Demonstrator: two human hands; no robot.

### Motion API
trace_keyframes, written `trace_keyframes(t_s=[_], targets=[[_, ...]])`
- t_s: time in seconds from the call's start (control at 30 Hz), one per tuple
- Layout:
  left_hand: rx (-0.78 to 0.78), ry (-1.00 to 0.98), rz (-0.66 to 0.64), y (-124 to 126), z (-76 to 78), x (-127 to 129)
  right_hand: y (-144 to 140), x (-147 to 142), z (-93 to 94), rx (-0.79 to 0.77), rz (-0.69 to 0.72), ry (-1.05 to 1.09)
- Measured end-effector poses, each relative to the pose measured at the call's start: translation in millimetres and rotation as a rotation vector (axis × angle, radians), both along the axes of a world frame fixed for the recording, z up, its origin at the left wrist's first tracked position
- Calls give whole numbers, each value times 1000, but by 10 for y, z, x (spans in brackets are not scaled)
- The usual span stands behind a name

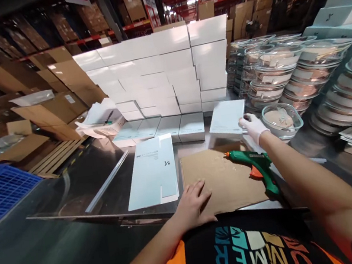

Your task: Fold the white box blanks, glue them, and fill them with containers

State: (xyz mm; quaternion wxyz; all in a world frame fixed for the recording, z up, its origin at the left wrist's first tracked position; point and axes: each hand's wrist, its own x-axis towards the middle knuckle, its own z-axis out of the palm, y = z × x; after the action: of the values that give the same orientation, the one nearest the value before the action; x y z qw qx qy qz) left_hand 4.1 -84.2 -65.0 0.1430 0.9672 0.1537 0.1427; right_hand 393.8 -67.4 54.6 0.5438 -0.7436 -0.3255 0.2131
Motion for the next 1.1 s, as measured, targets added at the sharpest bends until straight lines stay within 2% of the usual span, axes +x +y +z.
trace_keyframes(t_s=[0.07,0.13,0.23,0.3,0.4,0.53,0.57,0.63,0.73,0.8,0.87,0.93,1.0,1.1], targets=[[12,56,-5,20,-30,54,188,83,-52,-57,92,-27],[6,92,-21,88,-2,98,261,98,-115,-90,117,-83],[-25,125,-43,194,58,130,91,108,-167,-97,98,-183],[-54,120,-50,233,59,139,-225,142,-180,-94,81,-244],[-92,71,-48,240,3,139,-900,196,-216,-113,41,-391],[-104,-35,-46,295,-12,23,-1725,179,-344,-265,-129,-443],[-92,-82,3,354,23,-41,-1866,164,-394,-303,-168,-420],[-49,-167,216,542,146,-208,-2064,138,-512,-364,-206,-375],[5,-116,748,920,421,-518,-2205,119,-694,-406,-233,-385],[-94,-19,1105,1140,594,-729,-2233,138,-784,-418,-241,-429],[-288,-45,1320,1291,705,-904,-2222,194,-836,-454,-225,-444],[-430,-178,1377,1372,739,-1018,-2190,271,-859,-501,-225,-429],[-479,-324,1367,1399,727,-1075,-2158,336,-868,-511,-238,-408],[-534,-540,1349,1378,749,-1126,-2129,355,-855,-439,-250,-390]])
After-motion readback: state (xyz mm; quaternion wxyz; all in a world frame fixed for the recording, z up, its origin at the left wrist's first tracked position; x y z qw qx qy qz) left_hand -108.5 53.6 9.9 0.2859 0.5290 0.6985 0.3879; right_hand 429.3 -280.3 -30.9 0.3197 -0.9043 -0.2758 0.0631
